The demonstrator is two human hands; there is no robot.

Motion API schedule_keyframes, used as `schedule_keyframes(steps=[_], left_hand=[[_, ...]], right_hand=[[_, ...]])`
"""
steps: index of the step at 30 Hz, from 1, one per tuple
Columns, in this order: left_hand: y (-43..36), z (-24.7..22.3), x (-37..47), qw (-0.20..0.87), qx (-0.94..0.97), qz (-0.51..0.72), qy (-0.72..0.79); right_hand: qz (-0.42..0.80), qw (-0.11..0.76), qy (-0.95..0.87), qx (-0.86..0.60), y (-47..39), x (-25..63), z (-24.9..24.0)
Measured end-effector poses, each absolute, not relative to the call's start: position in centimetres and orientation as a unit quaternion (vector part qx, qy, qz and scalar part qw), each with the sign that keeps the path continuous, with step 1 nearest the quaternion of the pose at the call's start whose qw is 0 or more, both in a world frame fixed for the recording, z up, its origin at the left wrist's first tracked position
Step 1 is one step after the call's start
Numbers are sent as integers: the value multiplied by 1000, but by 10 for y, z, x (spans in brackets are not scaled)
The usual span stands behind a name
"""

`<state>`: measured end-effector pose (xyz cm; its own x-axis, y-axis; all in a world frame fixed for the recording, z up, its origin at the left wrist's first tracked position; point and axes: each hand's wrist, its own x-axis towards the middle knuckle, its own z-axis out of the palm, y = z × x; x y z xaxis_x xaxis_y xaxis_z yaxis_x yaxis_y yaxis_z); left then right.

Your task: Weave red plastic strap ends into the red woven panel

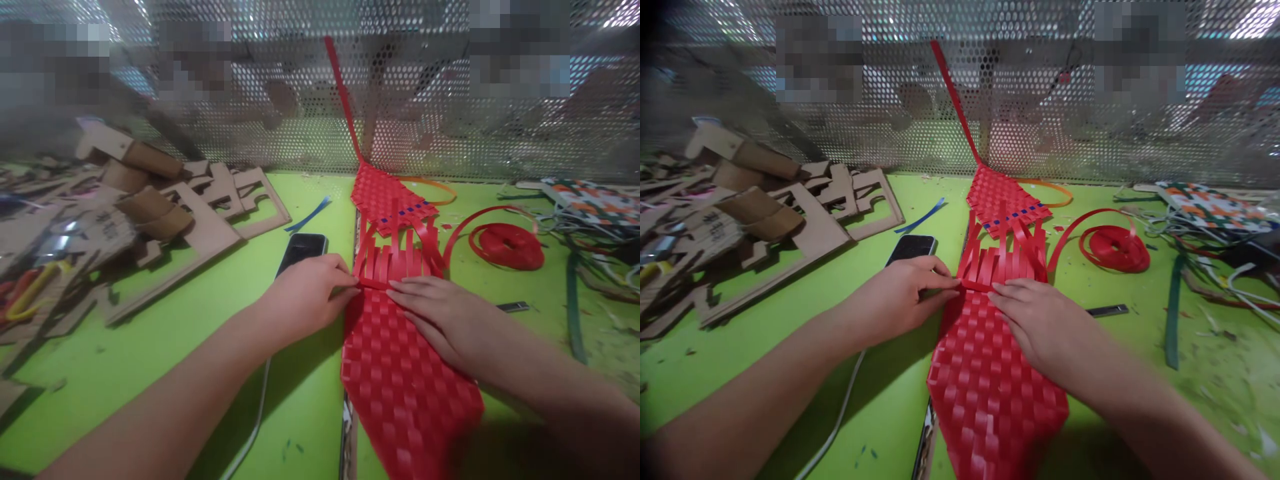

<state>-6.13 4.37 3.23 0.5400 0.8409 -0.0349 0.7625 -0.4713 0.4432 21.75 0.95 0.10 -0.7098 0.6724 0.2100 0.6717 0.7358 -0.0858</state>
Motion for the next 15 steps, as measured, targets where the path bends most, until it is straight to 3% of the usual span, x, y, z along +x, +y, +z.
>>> schedule_keyframes(steps=[15], left_hand=[[34, 33, -48, 101, 880, -10, 465]], right_hand=[[-23, 146, -934, -325, 22, 231, 6]])
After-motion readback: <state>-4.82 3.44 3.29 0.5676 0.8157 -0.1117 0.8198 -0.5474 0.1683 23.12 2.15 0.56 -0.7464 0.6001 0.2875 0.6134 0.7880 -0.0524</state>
